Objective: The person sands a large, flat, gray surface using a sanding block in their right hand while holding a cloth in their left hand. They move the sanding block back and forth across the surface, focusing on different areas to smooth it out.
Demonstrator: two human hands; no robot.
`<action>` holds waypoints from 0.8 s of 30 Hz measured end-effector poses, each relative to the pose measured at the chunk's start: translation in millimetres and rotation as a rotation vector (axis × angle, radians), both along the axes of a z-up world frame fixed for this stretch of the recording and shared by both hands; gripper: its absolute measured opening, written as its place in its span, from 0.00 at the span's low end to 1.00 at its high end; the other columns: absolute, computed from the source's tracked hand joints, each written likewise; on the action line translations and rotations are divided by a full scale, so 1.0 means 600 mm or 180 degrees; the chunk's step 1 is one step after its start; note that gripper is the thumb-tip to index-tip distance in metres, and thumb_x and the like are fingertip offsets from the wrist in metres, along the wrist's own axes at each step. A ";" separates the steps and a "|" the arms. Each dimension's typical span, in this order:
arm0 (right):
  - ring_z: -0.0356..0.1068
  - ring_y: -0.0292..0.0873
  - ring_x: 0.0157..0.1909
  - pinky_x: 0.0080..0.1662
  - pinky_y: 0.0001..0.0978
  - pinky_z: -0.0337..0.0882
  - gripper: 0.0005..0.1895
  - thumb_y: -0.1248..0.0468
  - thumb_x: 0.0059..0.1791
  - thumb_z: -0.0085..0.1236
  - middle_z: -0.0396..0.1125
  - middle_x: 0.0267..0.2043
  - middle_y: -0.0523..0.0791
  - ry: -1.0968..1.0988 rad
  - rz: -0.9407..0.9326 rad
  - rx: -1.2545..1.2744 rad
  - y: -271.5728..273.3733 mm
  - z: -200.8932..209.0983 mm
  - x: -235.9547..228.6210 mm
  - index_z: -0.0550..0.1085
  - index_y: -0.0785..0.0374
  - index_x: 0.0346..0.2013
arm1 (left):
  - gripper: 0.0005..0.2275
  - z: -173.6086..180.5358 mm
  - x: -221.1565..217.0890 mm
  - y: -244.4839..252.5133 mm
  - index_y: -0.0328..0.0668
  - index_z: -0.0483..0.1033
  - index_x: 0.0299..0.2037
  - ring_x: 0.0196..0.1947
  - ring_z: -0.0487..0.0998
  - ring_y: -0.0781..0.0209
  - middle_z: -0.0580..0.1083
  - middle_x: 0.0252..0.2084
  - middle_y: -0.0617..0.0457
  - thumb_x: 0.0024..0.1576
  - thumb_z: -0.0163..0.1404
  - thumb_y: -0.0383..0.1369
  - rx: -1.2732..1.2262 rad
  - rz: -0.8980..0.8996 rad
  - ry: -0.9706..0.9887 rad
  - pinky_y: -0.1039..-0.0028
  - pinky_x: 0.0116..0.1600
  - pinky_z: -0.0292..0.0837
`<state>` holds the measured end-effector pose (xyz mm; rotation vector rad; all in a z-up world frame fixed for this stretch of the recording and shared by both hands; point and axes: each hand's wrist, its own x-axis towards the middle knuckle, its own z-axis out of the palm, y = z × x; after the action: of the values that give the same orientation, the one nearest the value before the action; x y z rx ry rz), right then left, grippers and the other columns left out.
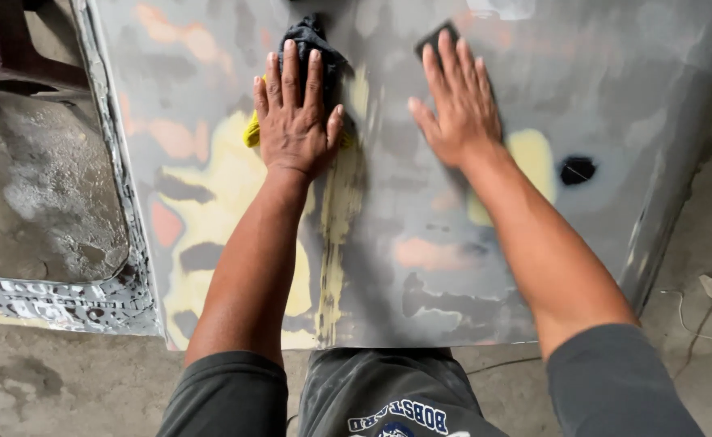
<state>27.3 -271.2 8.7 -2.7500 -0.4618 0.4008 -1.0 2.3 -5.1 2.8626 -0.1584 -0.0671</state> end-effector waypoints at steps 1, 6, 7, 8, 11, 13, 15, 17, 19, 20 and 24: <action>0.31 0.57 0.84 0.79 0.54 0.34 0.40 0.45 0.60 0.41 0.31 0.84 0.51 -0.0001 -0.0010 -0.0012 0.015 -0.002 0.003 0.44 0.58 0.81 | 0.34 0.003 0.000 -0.002 0.52 0.48 0.79 0.79 0.43 0.37 0.44 0.81 0.43 0.65 0.45 0.51 -0.0012 -0.0010 -0.0001 0.43 0.78 0.38; 0.31 0.59 0.82 0.76 0.56 0.33 0.45 0.42 0.56 0.44 0.30 0.82 0.54 -0.0108 0.0473 0.0040 0.086 -0.003 -0.091 0.43 0.64 0.79 | 0.34 0.018 0.005 0.000 0.51 0.49 0.79 0.78 0.42 0.34 0.44 0.80 0.40 0.65 0.45 0.52 0.0039 -0.0063 0.0060 0.41 0.76 0.37; 0.31 0.59 0.82 0.76 0.56 0.33 0.45 0.42 0.56 0.44 0.30 0.82 0.54 -0.0131 0.0477 0.0032 0.081 -0.001 -0.128 0.43 0.64 0.79 | 0.34 0.018 0.005 0.000 0.51 0.49 0.79 0.78 0.42 0.34 0.44 0.80 0.40 0.65 0.45 0.52 0.0033 -0.0060 0.0038 0.41 0.76 0.37; 0.31 0.58 0.82 0.75 0.55 0.33 0.46 0.40 0.54 0.43 0.30 0.82 0.52 0.0160 0.0874 0.0039 0.075 0.000 -0.167 0.44 0.61 0.78 | 0.34 0.017 0.005 0.000 0.52 0.49 0.79 0.78 0.43 0.35 0.44 0.80 0.40 0.65 0.45 0.52 0.0009 -0.0048 0.0034 0.42 0.77 0.37; 0.32 0.53 0.82 0.76 0.53 0.35 0.45 0.39 0.53 0.43 0.32 0.82 0.48 0.0372 0.1302 0.0027 0.017 -0.027 -0.199 0.45 0.57 0.78 | 0.34 0.016 0.005 -0.003 0.52 0.50 0.79 0.79 0.43 0.35 0.44 0.80 0.42 0.65 0.45 0.52 -0.0028 -0.0023 0.0044 0.43 0.77 0.37; 0.33 0.51 0.83 0.77 0.51 0.37 0.44 0.39 0.54 0.42 0.33 0.83 0.46 0.0284 0.1357 0.0051 -0.010 -0.039 -0.151 0.45 0.55 0.79 | 0.33 0.020 0.002 0.002 0.52 0.50 0.79 0.79 0.43 0.36 0.44 0.80 0.42 0.65 0.45 0.52 0.0000 0.0010 0.0061 0.43 0.77 0.37; 0.30 0.54 0.83 0.77 0.53 0.34 0.43 0.42 0.57 0.40 0.30 0.84 0.48 0.0057 0.0524 -0.0073 -0.026 -0.031 -0.056 0.43 0.56 0.80 | 0.34 0.024 0.007 -0.002 0.52 0.50 0.78 0.79 0.43 0.36 0.45 0.80 0.42 0.64 0.45 0.51 -0.0004 -0.0031 0.0089 0.44 0.77 0.36; 0.29 0.55 0.83 0.77 0.52 0.33 0.43 0.42 0.57 0.39 0.29 0.84 0.50 0.0021 0.0253 -0.0063 -0.003 -0.008 -0.004 0.43 0.58 0.80 | 0.34 0.021 0.005 -0.002 0.52 0.50 0.79 0.79 0.43 0.36 0.45 0.80 0.43 0.64 0.45 0.51 0.0028 -0.0042 0.0070 0.44 0.77 0.36; 0.28 0.56 0.83 0.77 0.52 0.31 0.44 0.41 0.57 0.39 0.28 0.83 0.51 0.0000 -0.0021 -0.0059 0.028 0.002 0.006 0.42 0.60 0.80 | 0.33 0.019 0.002 0.000 0.52 0.50 0.79 0.79 0.43 0.37 0.45 0.80 0.44 0.65 0.45 0.51 0.0053 -0.0056 0.0064 0.44 0.77 0.36; 0.27 0.57 0.82 0.76 0.53 0.30 0.45 0.41 0.57 0.38 0.28 0.83 0.52 -0.0029 0.0066 -0.0087 0.043 0.004 -0.006 0.41 0.62 0.80 | 0.33 0.018 0.004 -0.004 0.53 0.50 0.79 0.79 0.43 0.37 0.45 0.80 0.44 0.64 0.45 0.51 0.0029 -0.0030 0.0079 0.44 0.77 0.36; 0.28 0.55 0.81 0.75 0.52 0.30 0.46 0.38 0.53 0.39 0.29 0.81 0.50 0.0088 0.1092 -0.0125 0.071 -0.009 -0.160 0.42 0.60 0.77 | 0.34 0.017 0.003 0.001 0.53 0.51 0.78 0.79 0.44 0.38 0.46 0.80 0.44 0.64 0.45 0.52 -0.0025 -0.0004 0.0007 0.44 0.77 0.36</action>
<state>-68.5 -228.7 3.1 -2.6982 -0.9323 0.5330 1.0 2.9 5.4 2.8546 -0.1598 -0.0697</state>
